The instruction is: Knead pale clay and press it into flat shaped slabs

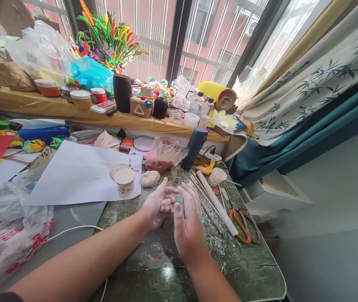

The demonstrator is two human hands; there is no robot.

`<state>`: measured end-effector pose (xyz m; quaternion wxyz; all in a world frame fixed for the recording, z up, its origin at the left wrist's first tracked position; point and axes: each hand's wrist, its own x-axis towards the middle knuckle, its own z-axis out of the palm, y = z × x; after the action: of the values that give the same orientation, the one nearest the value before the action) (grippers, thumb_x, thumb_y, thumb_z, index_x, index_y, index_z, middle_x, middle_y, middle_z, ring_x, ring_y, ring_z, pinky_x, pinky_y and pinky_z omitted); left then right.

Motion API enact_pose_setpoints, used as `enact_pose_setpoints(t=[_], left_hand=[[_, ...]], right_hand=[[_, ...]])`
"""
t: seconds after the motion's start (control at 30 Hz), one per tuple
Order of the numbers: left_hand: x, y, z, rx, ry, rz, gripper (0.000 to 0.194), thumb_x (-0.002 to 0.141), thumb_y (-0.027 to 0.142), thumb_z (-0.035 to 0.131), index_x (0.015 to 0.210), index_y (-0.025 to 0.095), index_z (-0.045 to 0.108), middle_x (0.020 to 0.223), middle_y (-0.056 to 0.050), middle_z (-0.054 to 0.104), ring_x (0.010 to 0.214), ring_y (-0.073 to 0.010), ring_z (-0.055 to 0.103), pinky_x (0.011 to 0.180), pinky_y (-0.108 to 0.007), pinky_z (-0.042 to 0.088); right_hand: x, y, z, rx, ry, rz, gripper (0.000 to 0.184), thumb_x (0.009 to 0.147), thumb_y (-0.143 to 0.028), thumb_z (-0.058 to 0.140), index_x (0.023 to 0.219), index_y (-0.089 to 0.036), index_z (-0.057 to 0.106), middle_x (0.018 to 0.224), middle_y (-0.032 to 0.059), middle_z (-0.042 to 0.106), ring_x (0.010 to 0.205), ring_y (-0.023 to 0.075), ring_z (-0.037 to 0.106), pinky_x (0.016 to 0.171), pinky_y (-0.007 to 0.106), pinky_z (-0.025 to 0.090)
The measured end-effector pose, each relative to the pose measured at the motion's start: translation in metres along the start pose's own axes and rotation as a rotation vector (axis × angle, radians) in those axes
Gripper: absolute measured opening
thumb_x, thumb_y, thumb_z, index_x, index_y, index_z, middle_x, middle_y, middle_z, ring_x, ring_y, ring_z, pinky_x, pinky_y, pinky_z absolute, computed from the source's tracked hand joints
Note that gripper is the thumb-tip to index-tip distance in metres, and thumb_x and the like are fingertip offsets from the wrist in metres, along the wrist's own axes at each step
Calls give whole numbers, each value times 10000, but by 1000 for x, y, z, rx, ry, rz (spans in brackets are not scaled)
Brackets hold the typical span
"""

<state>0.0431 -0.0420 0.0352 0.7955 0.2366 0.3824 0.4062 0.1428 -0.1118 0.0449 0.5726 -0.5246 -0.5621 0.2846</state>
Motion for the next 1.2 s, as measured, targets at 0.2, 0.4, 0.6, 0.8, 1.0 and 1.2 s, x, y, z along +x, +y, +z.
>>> enact_pose_setpoints(t=[0.2,0.4,0.6,0.8,1.0,1.2], left_hand=[[0,-1,1,92,39,159,531,764,730,655,738,218,518,367,103,375,264,-65,276,325,-187,194],[-2,-2,-3,320,-24,310,492,839,710,565,837,218,578,588,48,554,430,-102,498,409,-206,364],[11,-2,-13,457,-94,510,446,879,623,571,918,201,712,960,-59,717,969,-213,649,889,-324,503],[47,8,-35,-5,139,369,458,776,625,661,732,170,627,673,-37,665,601,-148,619,701,-299,508],[47,9,-41,-117,123,356,442,747,599,707,753,166,625,651,-23,658,574,-127,602,655,-271,491],[45,8,-38,-71,126,367,446,753,598,722,758,161,629,651,-21,656,569,-117,594,628,-251,478]], right_hand=[[-13,17,15,505,123,470,406,885,-490,698,1221,-267,655,1273,69,684,1189,246,629,1025,409,514],[-8,14,22,782,113,601,403,810,-447,775,1128,-220,678,1112,72,745,943,222,712,747,327,598],[21,14,-17,397,61,449,293,740,-412,841,895,-200,709,745,4,708,630,165,610,545,261,481],[43,-23,-48,-180,-21,-53,184,859,-420,723,769,-261,711,751,36,671,755,225,569,749,331,449],[41,28,4,-446,-306,-76,280,822,-384,718,606,-260,592,583,25,583,640,201,533,690,306,388],[37,50,7,-672,-404,-85,227,845,-379,703,683,-248,612,685,52,630,720,229,582,708,331,382]])
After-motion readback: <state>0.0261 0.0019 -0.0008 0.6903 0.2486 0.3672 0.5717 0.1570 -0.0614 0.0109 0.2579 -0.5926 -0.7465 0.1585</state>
